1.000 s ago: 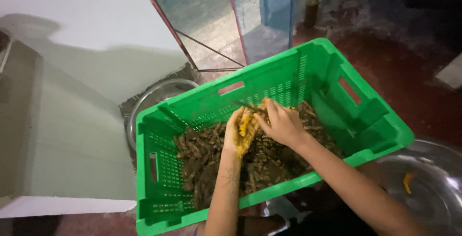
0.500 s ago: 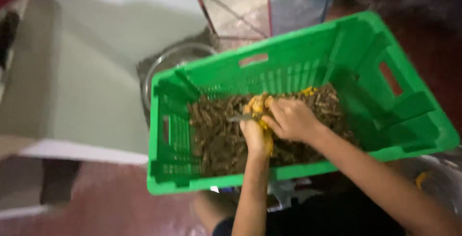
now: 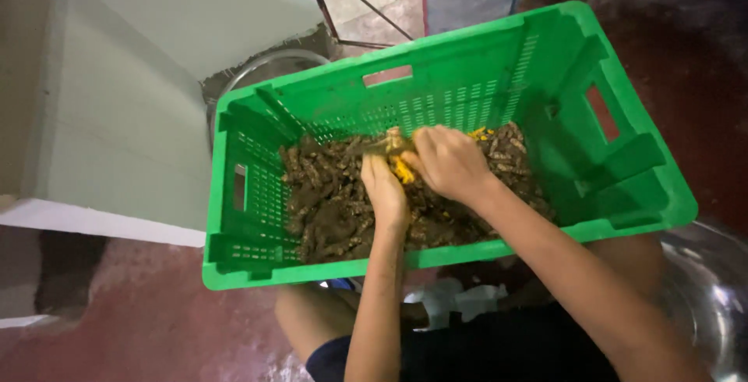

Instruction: Scraping the skin off turmeric roots using a knife inside a plastic crate.

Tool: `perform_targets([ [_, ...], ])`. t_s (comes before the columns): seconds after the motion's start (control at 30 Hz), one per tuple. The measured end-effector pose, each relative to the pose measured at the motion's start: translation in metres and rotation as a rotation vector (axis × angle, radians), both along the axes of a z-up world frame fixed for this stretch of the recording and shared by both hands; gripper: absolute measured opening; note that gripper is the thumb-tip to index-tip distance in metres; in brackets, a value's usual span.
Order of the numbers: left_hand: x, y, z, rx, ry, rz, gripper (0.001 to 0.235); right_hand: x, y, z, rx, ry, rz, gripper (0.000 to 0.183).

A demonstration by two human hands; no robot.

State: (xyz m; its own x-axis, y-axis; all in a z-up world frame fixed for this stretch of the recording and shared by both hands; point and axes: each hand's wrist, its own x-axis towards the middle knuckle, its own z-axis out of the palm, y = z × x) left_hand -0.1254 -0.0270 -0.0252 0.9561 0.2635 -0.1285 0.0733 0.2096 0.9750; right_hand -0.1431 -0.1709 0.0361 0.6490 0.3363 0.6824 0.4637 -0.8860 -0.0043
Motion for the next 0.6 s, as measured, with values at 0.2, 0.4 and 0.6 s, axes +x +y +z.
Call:
perform_targets([
  [0.2, -0.029, -0.001, 0.045, -0.224, -0.021, -0.041, 0.026, 0.023, -0.038, -0.019, 0.117, 0.111, -0.173, 0.044],
  [0.4, -0.019, -0.003, 0.027, -0.323, 0.162, 0.07, 0.043, -0.005, 0.004, -0.005, 0.263, 0.149, 0.276, 0.026],
  [0.6, -0.024, 0.004, 0.024, -0.378, 0.154, 0.232, 0.04, -0.013, 0.009, 0.015, 0.152, 0.139, 0.44, 0.029],
])
